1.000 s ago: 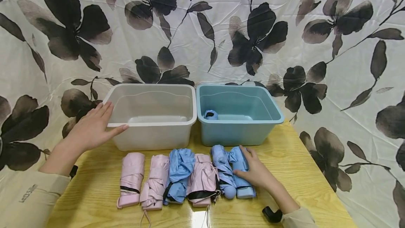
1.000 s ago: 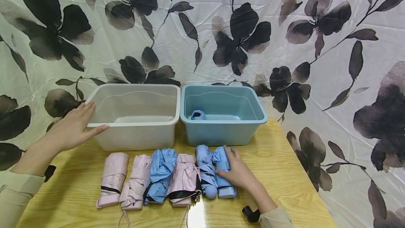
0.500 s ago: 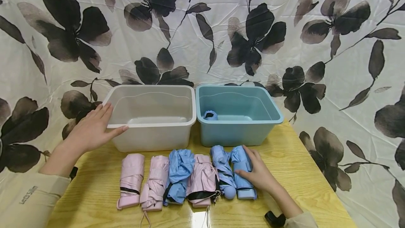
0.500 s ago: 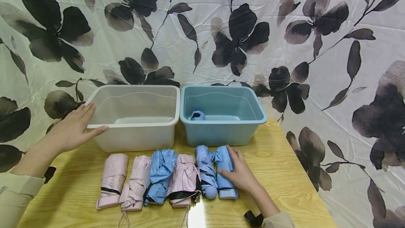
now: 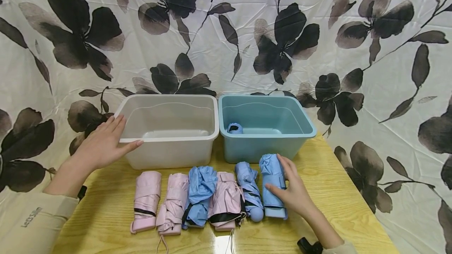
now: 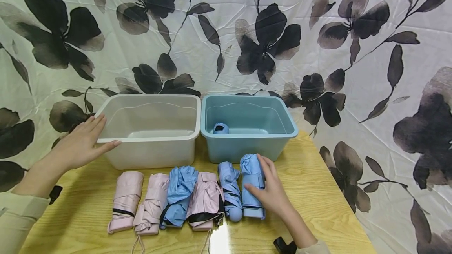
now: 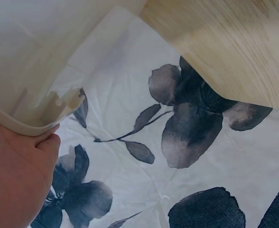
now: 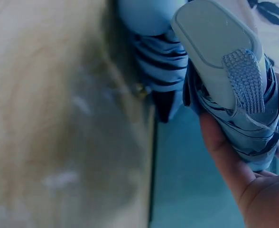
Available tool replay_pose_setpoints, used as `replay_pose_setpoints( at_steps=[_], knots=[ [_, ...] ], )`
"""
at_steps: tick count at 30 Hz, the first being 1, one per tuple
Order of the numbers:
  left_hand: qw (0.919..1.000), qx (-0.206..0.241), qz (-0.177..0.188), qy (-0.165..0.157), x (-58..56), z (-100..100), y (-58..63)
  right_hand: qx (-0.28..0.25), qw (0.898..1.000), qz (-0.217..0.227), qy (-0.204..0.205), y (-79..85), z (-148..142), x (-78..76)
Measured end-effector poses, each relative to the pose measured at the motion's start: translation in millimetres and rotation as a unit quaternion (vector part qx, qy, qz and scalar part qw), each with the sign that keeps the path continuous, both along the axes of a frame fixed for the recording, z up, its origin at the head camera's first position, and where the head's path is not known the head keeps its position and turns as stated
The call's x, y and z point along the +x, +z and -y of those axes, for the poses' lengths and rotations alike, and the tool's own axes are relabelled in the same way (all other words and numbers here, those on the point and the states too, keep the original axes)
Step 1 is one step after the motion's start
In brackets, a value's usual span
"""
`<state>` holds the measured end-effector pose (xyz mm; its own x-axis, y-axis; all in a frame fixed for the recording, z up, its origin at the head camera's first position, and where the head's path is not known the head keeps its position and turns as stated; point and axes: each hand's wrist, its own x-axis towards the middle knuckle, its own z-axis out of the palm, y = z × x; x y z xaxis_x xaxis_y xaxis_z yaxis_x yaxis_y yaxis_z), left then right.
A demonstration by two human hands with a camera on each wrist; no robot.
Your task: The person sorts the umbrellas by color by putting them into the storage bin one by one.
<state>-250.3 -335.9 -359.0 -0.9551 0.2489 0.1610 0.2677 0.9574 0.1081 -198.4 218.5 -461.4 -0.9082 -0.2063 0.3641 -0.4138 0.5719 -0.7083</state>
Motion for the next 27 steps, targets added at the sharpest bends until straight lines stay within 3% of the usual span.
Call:
replay_pose_setpoints(
  at_steps=[6, 15, 27],
  knots=[
    [1.0000, 0.002, -0.002, 0.001, 0.2, 1.1, -0.3, -0.031, 0.999, -0.034, 0.006, 20.0, 3.8, 0.2],
    [0.9999, 0.013, 0.001, 0.004, 1.0, -0.5, 0.9, -0.121, 0.990, -0.062, 0.025, 61.2, 13.4, -9.0],
    [0.9999, -0.001, -0.010, -0.002, -0.5, 1.6, -1.8, -0.191, 0.976, -0.093, 0.039, 117.0, 17.8, -56.2]
  ],
)
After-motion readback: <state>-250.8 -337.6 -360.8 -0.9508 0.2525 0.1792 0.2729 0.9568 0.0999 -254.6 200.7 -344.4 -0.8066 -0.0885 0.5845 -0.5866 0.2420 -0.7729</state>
